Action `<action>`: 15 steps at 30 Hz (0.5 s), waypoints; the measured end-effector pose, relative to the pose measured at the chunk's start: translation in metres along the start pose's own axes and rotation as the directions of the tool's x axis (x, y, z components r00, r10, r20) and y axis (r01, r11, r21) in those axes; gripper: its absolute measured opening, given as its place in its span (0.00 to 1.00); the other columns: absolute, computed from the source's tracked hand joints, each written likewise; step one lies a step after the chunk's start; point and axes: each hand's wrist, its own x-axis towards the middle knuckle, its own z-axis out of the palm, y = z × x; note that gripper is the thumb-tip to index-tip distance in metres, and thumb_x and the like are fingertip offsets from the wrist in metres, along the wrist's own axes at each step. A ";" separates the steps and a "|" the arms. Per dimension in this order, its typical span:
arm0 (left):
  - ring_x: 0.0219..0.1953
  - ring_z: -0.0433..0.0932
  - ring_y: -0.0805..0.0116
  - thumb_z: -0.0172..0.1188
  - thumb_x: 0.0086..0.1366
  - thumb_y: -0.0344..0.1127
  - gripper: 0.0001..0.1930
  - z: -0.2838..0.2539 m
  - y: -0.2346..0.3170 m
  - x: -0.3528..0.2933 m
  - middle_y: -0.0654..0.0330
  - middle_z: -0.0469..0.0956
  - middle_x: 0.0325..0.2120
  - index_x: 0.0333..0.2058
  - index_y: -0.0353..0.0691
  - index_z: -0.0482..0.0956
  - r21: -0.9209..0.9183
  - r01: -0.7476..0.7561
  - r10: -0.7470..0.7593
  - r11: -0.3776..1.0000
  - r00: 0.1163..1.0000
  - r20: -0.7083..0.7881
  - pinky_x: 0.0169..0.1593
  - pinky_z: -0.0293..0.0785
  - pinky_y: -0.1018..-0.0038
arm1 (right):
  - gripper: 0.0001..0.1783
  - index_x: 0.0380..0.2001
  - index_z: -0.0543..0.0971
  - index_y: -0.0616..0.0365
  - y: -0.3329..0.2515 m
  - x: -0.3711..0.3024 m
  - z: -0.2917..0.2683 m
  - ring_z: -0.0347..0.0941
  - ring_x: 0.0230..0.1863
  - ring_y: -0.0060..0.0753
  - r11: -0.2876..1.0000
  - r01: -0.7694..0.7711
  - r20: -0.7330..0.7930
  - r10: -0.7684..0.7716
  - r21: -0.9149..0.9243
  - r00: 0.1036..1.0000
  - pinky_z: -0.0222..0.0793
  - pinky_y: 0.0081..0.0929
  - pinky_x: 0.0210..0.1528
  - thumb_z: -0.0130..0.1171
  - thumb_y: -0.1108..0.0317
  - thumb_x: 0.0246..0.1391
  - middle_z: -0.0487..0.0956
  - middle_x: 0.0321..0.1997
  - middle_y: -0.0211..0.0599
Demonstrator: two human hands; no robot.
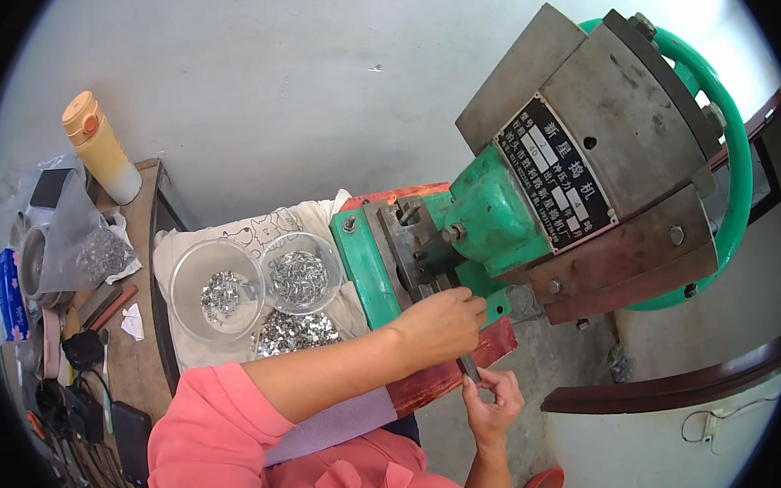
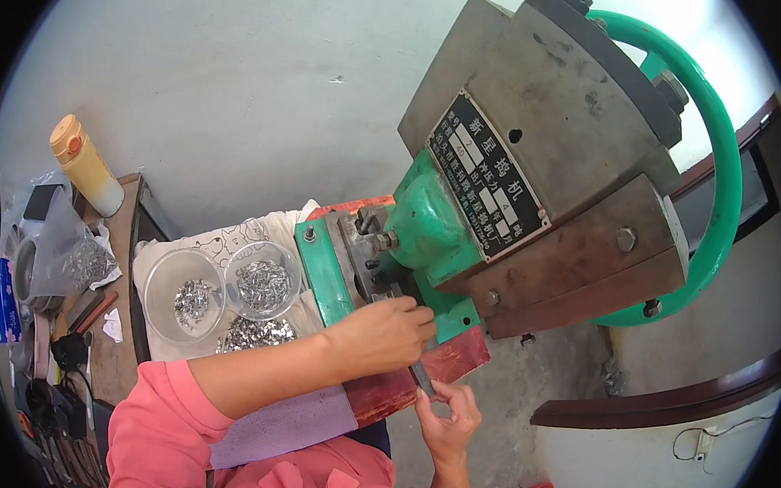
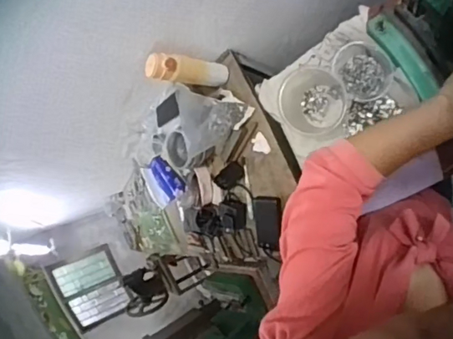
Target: The person picks small silver metal pieces from a bowl and places them into slots on a metal strip. They then use a green press machine to secure the pieces onto the strip. The person repeats this process, handling the metal pieces and the strip by hand.
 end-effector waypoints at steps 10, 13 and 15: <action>0.44 0.73 0.71 0.59 0.54 0.37 0.08 0.008 0.019 -0.016 0.69 0.76 0.34 0.30 0.44 0.83 -0.117 0.030 -0.033 0.993 0.999 -0.024 0.47 0.66 0.74 | 0.15 0.35 0.82 0.62 0.003 0.003 0.017 0.78 0.27 0.26 0.997 -0.017 0.027 0.015 0.076 1.000 0.73 0.23 0.30 0.73 0.79 0.42 0.80 0.32 0.39; 0.53 0.73 0.68 0.57 0.57 0.36 0.13 0.016 0.027 -0.032 0.65 0.79 0.41 0.38 0.39 0.83 -0.150 0.118 -0.128 0.982 0.990 -0.056 0.53 0.67 0.73 | 0.15 0.37 0.82 0.64 0.001 0.014 0.030 0.79 0.28 0.27 0.994 -0.026 0.032 0.023 0.106 0.999 0.75 0.22 0.31 0.72 0.81 0.43 0.80 0.34 0.41; 0.58 0.71 0.66 0.55 0.59 0.36 0.17 0.021 0.027 -0.041 0.61 0.78 0.49 0.45 0.37 0.81 -0.133 0.211 -0.225 0.968 0.969 -0.098 0.58 0.65 0.71 | 0.16 0.38 0.82 0.65 0.002 0.019 0.040 0.79 0.29 0.28 0.989 -0.030 0.020 0.028 0.142 0.999 0.76 0.21 0.32 0.71 0.82 0.43 0.80 0.34 0.41</action>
